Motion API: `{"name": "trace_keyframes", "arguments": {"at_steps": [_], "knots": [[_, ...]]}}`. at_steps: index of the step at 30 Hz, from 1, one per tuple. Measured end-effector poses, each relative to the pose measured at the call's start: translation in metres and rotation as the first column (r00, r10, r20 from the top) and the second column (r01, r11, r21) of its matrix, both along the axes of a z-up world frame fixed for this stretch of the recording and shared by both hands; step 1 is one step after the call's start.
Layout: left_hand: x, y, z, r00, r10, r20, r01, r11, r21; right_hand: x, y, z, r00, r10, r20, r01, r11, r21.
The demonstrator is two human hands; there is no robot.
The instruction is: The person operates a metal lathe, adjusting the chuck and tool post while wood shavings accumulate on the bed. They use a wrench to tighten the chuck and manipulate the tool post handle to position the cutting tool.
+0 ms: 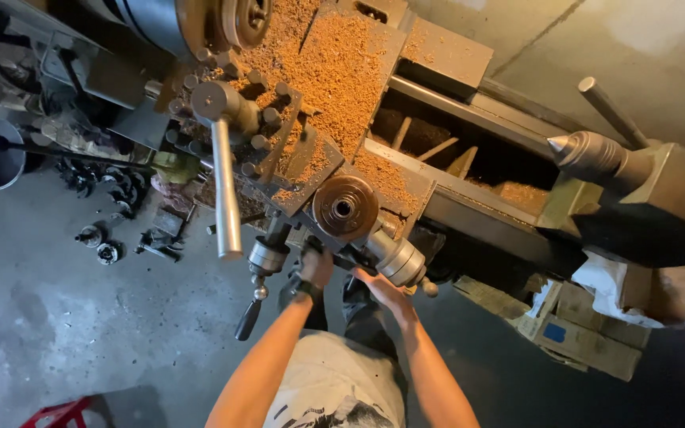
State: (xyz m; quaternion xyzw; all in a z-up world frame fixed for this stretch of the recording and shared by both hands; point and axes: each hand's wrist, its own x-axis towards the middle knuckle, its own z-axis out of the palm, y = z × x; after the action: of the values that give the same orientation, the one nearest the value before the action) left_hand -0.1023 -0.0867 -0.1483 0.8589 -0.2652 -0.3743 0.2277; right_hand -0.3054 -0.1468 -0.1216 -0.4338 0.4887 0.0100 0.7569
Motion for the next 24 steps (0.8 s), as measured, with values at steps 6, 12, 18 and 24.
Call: {"name": "trace_keyframes", "arguments": {"at_steps": [6,12,18,24], "knots": [[-0.056,-0.018,0.044,0.984,0.023,0.179,-0.070,0.963,0.261,0.029,0.020,-0.004,0.946,0.117,-0.303,-0.238,0.884,-0.402],[-0.023,-0.020,0.034,0.983,0.147,0.114,-0.160,0.980,0.118,0.017,0.001,0.011,0.844,0.258,-0.470,-0.479,0.756,-0.446],[0.030,0.004,-0.082,0.995,0.029,0.100,-0.025,0.999,-0.041,-0.015,-0.032,0.038,0.936,0.259,-0.236,-0.350,0.723,-0.595],[0.041,-0.003,-0.064,0.995,0.017,-0.098,-0.010,0.997,0.073,-0.002,-0.008,-0.014,0.874,-0.440,0.207,0.353,0.867,0.351]]}}
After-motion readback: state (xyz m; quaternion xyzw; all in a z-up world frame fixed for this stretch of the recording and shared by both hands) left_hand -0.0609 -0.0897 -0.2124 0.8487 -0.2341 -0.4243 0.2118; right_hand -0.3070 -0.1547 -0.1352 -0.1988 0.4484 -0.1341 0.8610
